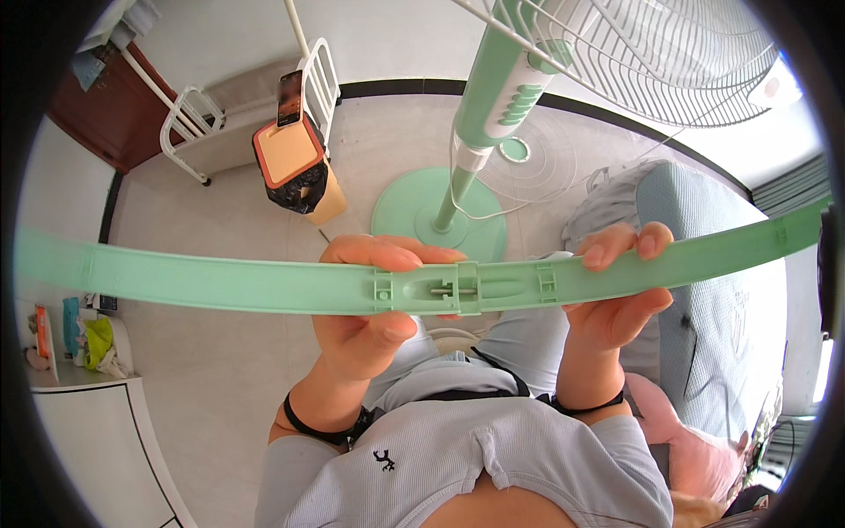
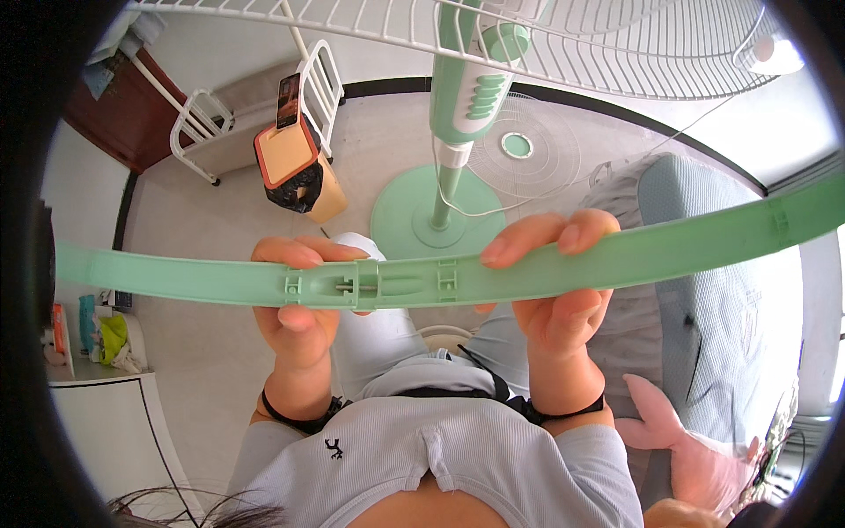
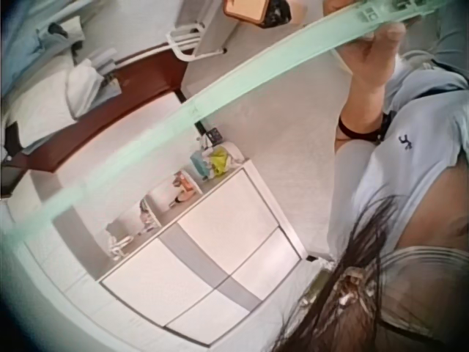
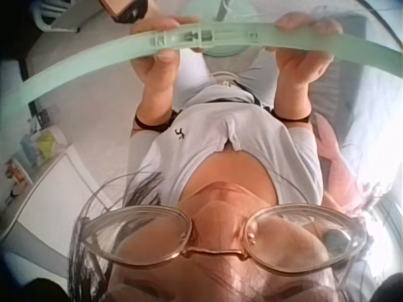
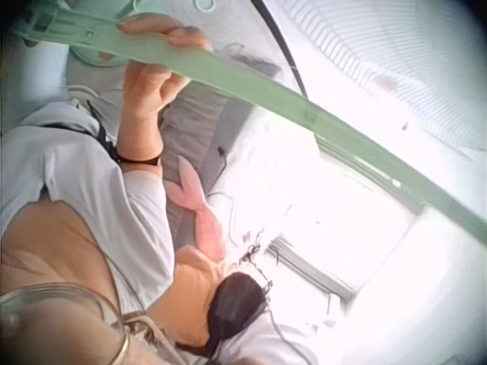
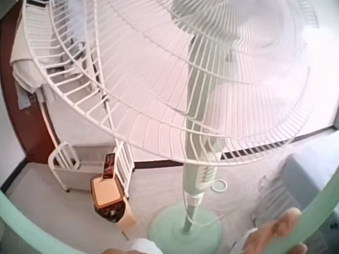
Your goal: Repairing or reassembling a standing fan using a screwdriver.
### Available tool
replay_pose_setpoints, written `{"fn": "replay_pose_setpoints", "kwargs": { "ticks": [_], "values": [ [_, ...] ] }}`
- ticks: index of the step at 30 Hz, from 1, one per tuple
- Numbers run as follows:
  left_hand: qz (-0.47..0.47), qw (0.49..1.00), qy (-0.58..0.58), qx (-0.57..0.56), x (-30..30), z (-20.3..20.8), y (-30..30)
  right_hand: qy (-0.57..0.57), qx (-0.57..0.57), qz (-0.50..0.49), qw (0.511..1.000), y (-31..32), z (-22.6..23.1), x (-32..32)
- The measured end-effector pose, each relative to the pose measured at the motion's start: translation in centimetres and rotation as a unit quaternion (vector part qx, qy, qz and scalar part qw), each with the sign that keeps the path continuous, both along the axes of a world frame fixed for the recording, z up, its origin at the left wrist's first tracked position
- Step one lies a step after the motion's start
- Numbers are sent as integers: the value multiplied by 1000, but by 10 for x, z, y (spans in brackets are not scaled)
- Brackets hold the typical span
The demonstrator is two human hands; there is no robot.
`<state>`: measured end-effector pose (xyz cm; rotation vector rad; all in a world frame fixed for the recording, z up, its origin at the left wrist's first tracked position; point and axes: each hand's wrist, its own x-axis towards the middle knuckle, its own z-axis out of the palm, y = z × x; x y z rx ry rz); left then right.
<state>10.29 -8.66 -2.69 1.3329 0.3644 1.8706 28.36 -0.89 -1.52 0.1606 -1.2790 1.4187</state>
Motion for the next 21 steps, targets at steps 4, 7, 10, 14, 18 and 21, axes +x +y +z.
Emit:
{"fn": "replay_pose_setpoints", "kwargs": {
  "ticks": [4,7,10,14,18,21],
  "values": [
    [-6,1000,2,13,5,8,0,-14,7,-28,1000,-2,6,4],
    [29,999,17,-11,11,13,-1,-16,-10,-38,999,0,9,9],
    [37,998,49,10,17,18,-5,-4,-11,-41,999,-2,10,16],
    [47,995,85,36,22,21,-3,7,5,-48,999,-1,13,23],
    [33,996,74,30,30,25,-4,22,-2,-46,999,-3,12,31],
    [39,996,79,24,35,25,-4,31,-7,-46,998,-4,11,36]
  ]
}}
